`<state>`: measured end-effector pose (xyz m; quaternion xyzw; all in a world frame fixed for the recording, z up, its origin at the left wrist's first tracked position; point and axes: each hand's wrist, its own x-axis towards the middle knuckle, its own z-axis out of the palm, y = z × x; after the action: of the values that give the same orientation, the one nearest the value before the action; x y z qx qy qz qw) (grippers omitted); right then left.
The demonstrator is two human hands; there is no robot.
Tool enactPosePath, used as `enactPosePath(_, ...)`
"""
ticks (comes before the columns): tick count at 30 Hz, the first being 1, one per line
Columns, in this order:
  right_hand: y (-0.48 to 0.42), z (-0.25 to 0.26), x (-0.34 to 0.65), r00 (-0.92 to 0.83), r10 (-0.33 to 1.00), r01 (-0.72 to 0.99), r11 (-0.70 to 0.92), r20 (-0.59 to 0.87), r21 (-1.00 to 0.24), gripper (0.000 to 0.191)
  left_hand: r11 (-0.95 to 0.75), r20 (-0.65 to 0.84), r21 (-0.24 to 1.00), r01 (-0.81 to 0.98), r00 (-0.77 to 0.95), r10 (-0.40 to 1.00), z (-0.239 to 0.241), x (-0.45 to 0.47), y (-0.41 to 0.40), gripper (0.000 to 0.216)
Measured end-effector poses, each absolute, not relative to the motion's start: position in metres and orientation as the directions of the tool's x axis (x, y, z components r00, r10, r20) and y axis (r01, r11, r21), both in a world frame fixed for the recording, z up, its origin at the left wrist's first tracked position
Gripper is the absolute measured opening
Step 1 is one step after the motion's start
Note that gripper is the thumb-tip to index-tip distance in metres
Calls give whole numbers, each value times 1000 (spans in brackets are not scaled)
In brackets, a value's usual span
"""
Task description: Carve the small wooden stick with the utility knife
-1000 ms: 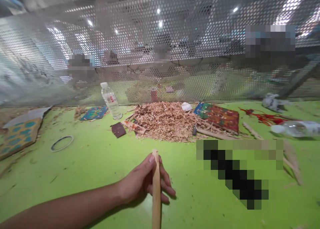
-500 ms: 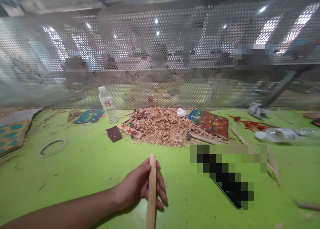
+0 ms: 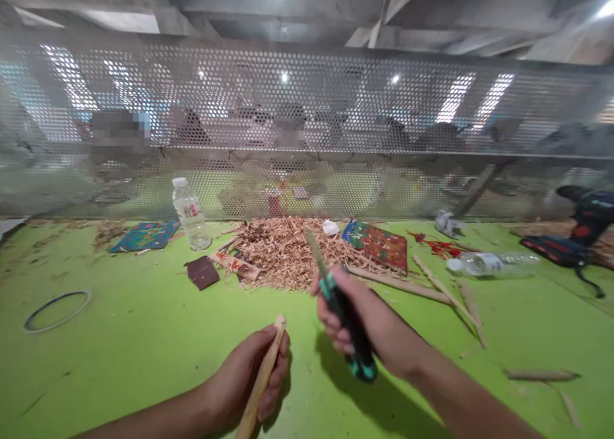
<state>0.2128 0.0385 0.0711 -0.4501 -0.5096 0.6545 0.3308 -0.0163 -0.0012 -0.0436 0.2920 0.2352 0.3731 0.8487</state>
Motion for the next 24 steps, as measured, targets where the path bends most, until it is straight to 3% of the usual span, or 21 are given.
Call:
enactPosePath(4,31,37,201,-422,832,69,-365,-359,-928,40,542,-219,723,-428,602,768,-24,-14,-5,39)
enactPosePath(8,22,22,201,-406,861,191,-249,-308,-949,57,536,-242,758,-373,601,762,-18,-13,-8,45)
enactPosePath(13,16,36,211,-444,871,382,-28,-211,-924,37,533,-282,773,-343,567,774,-26,-12,-13,51)
enactPosePath(19,6,21,216,-462,856,422,-16,-230,-906,61,543,-301,761,-356,547,781,-30,-13,-18,54)
enactPosePath(24,4,16,219,-449,857,430,-43,-254,-902,64,536,-307,749,-389,514,801,-24,-13,-21,44)
